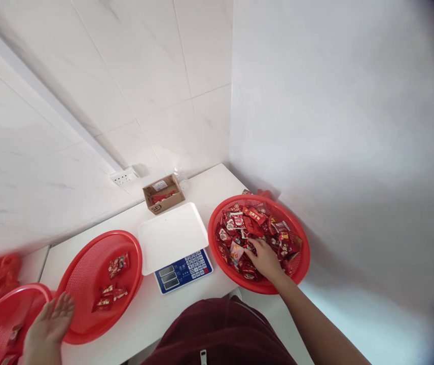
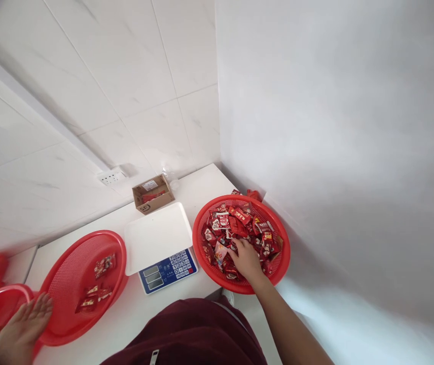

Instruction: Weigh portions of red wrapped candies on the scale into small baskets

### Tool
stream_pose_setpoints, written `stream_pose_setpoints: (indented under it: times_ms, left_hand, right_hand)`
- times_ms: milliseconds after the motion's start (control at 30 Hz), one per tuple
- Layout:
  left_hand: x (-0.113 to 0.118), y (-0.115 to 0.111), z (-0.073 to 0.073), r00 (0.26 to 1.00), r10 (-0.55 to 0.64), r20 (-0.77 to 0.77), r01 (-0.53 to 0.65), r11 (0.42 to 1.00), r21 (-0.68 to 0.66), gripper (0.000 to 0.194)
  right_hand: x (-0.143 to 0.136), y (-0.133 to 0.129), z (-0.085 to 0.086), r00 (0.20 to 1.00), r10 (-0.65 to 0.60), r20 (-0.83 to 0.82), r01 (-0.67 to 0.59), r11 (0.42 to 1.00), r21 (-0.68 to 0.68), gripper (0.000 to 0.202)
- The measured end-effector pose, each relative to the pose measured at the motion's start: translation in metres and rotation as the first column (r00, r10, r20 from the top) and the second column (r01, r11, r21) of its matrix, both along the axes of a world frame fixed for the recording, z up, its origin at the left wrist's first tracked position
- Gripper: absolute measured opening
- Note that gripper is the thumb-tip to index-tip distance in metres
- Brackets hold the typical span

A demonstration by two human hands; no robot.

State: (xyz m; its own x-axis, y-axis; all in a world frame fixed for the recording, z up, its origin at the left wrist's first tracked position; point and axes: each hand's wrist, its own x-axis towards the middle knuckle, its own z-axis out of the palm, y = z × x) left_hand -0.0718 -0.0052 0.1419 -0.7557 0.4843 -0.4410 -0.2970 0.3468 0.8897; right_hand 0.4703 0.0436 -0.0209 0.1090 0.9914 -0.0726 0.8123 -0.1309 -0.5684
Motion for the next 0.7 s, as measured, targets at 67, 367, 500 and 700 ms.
stream_pose_setpoints:
  times_ms: [67, 367, 500, 700]
  left_hand:
    - [0.028, 0.028, -0.018, 0.987, 0.091, 0.133, -0.089, 0.996, -0.023, 0.02]
    - [0.183, 0.047, -0.054, 0.743, -0.644, 0.181, 0.656, 0.755, -0.004, 0.035]
    - [0.207, 0.041, -0.065, 0.503, -0.85, 0.157, 0.864, 0.501, -0.051, 0.043]
    - [0.192, 0.046, -0.073, 0.427, -0.894, 0.136, 0.904, 0.42, -0.078, 0.047]
  right_hand:
    - [-0.007, 0.003, 0.006, 0.998, 0.049, -0.026, -0.049, 0.999, 0.01, 0.037]
    - [-0.026, 0.023, 0.008, 0.986, 0.116, -0.117, -0.13, 0.985, -0.116, 0.017]
    - [-0.021, 0.02, 0.013, 0.977, 0.002, -0.214, -0.029, 0.992, -0.123, 0.027]
    - [-0.026, 0.023, 0.026, 0.908, -0.246, -0.34, 0.227, 0.969, -0.095, 0.031]
